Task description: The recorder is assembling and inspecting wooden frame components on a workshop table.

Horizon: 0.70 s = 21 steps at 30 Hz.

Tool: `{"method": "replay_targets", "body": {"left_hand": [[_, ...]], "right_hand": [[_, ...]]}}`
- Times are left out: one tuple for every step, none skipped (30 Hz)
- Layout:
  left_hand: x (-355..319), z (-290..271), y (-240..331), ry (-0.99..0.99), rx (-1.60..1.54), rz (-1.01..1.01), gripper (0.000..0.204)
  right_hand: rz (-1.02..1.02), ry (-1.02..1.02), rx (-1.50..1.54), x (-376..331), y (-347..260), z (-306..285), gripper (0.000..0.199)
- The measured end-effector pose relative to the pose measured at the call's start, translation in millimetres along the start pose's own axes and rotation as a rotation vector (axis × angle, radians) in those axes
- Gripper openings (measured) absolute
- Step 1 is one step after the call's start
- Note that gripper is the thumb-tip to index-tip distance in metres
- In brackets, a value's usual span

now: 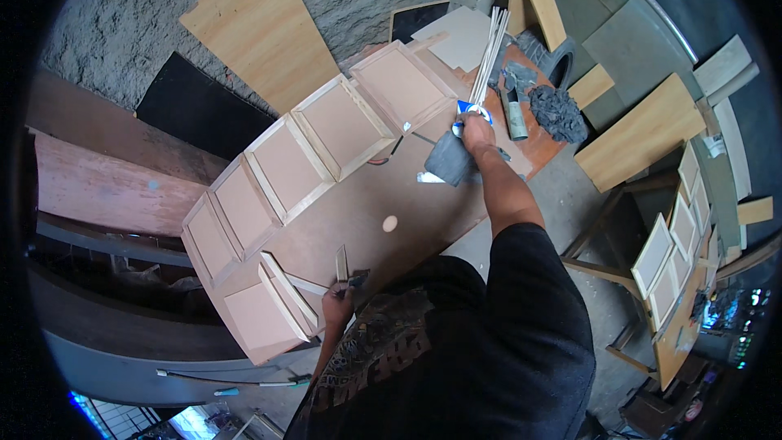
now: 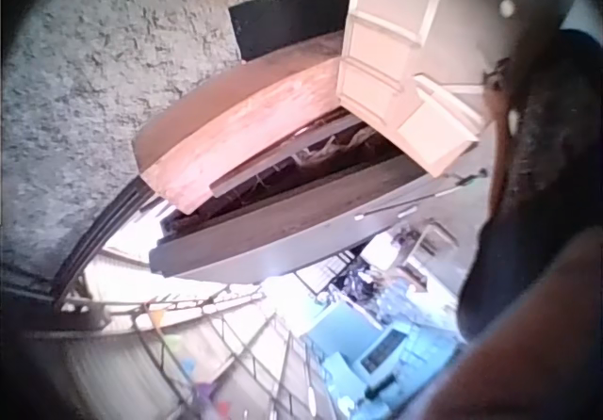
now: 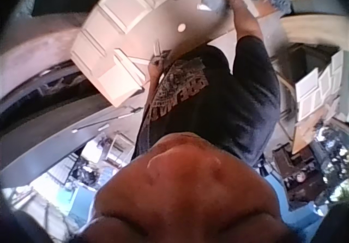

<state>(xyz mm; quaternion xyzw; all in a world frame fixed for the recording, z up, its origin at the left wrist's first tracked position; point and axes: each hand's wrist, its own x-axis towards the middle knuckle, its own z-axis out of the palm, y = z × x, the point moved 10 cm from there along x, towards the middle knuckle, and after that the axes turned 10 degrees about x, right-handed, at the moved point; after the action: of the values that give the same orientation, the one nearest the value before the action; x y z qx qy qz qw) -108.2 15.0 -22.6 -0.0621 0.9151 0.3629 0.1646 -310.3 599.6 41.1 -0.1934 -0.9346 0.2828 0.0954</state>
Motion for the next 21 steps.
{"method": "replay_targets", "body": {"left_hand": [[-1, 0, 8, -0.001, 0.007, 0.0, 0.02], [-3, -2, 6, 0.008, 0.007, -0.008, 0.02], [-3, 1, 3, 0.013, 0.09, -0.008, 0.019], [-2, 4, -1, 0.016, 0.173, -0.008, 0.019], [-1, 7, -4, 0.02, 0.172, -0.012, 0.019], [1, 8, -7, 0.067, 0.144, 0.023, 0.02], [0, 5, -7, 0.116, 0.119, 0.055, 0.021], [1, 4, -7, 0.117, 0.121, 0.053, 0.021], [1, 4, -6, 0.083, 0.133, 0.013, 0.026], [2, 4, -3, 0.046, 0.145, -0.027, 0.032], [1, 3, 6, 0.043, 0.148, -0.024, 0.032], [0, -10, 26, 0.146, 0.25, 0.028, 0.04], [-1, -24, 46, 0.257, 0.35, 0.073, 0.048], [1, -29, 58, 0.265, 0.353, 0.065, 0.048], [4, -33, 84, 0.25, 0.233, 0.18, 0.055], [8, -36, 111, 0.235, 0.112, 0.294, 0.061], [9, -41, 148, 0.196, -0.027, 0.375, 0.063], [7, -47, 194, 0.132, -0.033, 0.441, 0.067], [3, -57, 240, 0.146, -0.014, 0.553, 0.072], [-5, -66, 280, 0.17, 0.004, 0.663, 0.077], [-10, -70, 305, 0.178, 0.006, 0.663, 0.077]], "right_hand": [[0.007, 0.045, -0.009, 0, 8, -8, 0.021], [0.003, 0.081, -0.012, 1, 3, -13, 0.019], [-0.004, 0.078, -0.009, 0, -1, -18, 0.019], [-0.007, 0.183, 0.051, -3, -4, -34, 0.02], [-0.009, 0.288, 0.11, -8, -6, -50, 0.02], [-0.036, 0.365, 0.155, -14, -14, -67, 0.025], [-0.041, 0.361, 0.158, -18, -23, -76, 0.025], [0.006, 0.381, 0.227, -26, -31, -90, 0.027], [0.053, 0.404, 0.294, -34, -36, -103, 0.028], [0.001, 0.47, 0.366, -43, -45, -115, 0.027], [0.005, 0.473, 0.365, -52, -51, -121, 0.027], [-0.026, 0.489, 0.471, -66, -66, -136, 0.026], [-0.064, 0.497, 0.58, -77, -83, -145, 0.026], [-0.073, 0.438, 0.666, -83, -100, -142, 0.028], [-0.113, 0.39, 0.77, -90, -122, -142, 0.033], [-0.096, 0.302, 0.859, -99, -141, -140, 0.034], [-0.079, 0.216, 0.944, -110, -163, -142, 0.035], [-0.077, 0.217, 0.95, -121, -173, -146, 0.035], [-0.055, 0.106, 1.044, -130, -183, -137, 0.035], [-0.044, -0.013, 1.137, -139, -197, -127, 0.035], [-0.05, -0.017, 1.14, -149, -205, -123, 0.035]]}}
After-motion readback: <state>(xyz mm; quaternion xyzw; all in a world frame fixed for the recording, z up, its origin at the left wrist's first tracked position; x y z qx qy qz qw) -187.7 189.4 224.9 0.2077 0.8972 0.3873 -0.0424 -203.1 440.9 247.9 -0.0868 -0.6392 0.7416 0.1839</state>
